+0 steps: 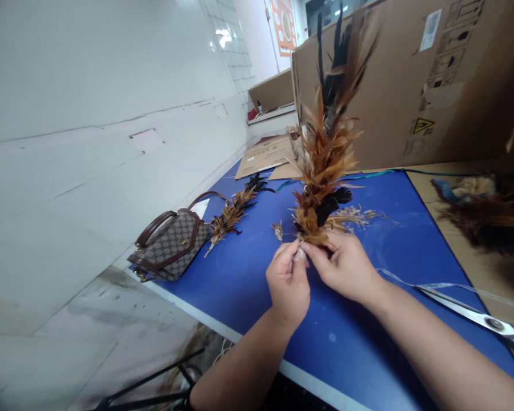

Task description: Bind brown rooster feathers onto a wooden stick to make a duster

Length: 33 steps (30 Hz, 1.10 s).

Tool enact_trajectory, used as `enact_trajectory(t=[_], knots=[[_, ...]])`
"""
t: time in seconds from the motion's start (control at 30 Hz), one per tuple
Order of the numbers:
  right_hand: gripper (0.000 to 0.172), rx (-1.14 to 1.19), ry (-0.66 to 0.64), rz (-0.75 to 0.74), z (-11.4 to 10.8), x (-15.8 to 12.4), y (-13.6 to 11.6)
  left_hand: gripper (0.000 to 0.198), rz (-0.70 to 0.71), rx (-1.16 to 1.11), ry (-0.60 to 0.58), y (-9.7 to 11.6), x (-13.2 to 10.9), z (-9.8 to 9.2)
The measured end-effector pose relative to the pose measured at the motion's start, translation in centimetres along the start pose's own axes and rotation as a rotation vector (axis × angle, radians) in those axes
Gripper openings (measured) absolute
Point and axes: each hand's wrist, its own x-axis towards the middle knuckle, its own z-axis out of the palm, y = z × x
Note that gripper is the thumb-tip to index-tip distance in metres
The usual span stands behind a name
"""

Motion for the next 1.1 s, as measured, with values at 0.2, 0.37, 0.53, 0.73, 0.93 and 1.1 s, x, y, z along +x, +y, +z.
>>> enact_trajectory(t=[0.2,0.37,0.53,0.73,0.93,1.1], knots=[[0.015,0.008,0.16,0.001,0.9,-0.1,-0.5,0.028,0.111,0.076,0.074,0.3,0.3,0.1],[0.028,0.013,0.232,0.101,1.5,-0.4,-0.8,0.019,0.144,0.074,0.124,1.1,0.9,0.4],[0.029,0.058,0.264,0.101,1.4,-0.4,-1.1,0.023,0.145,0.035,0.053,1.6,0.8,0.3],[0.03,0.05,0.229,0.131,0.9,-0.7,-0.5,0.027,-0.038,-0.142,-0.117,1.2,0.7,-0.5],[0.032,0.136,0.168,0.146,1.1,-0.9,-0.8,0.028,-0.473,-0.606,-0.147,0.5,1.2,-0.8],[0.032,0.249,0.039,0.164,1.2,-0.8,-1.0,0.031,-0.617,-0.769,-0.161,0.9,1.4,-1.2]])
